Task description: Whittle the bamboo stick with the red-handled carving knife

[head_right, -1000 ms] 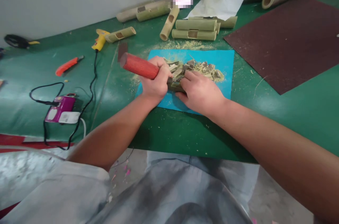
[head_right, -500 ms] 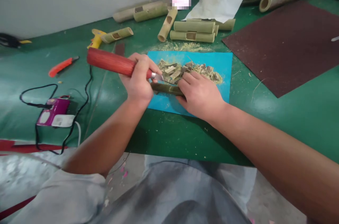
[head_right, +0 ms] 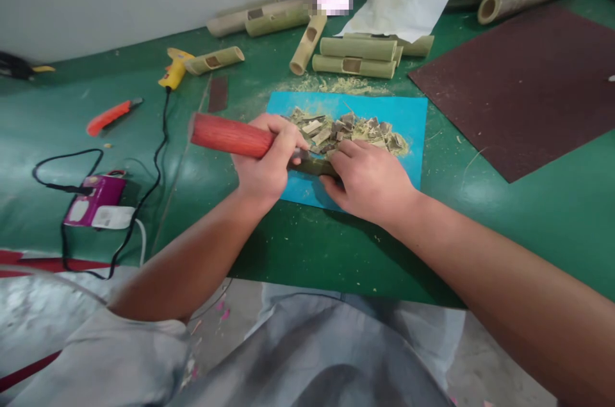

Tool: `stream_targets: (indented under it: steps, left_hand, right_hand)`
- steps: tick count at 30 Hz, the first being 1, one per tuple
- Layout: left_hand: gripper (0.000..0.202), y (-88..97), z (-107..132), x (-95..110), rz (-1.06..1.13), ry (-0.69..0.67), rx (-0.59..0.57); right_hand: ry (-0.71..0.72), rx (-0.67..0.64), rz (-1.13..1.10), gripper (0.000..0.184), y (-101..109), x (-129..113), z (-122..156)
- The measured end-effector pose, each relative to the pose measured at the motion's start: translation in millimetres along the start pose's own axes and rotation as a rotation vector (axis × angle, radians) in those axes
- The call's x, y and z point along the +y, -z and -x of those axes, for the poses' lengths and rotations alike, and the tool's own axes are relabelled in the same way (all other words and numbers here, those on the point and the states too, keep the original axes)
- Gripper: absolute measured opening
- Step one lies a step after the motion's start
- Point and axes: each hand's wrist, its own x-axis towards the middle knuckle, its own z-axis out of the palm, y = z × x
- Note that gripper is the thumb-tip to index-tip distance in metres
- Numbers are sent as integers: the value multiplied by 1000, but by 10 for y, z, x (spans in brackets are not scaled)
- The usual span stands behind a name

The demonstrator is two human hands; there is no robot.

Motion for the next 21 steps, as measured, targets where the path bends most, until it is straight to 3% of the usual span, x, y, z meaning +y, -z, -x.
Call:
stream_targets:
  steps: [14,21]
  left_hand:
    - [55,-54,-4,-102,19,129,32]
    - [56,-61,-8,-124,10,114,62]
  right_hand:
    - [-42,71,52,24,-79,-54,2]
    - [-44,61,73,26,-86,-54,-5]
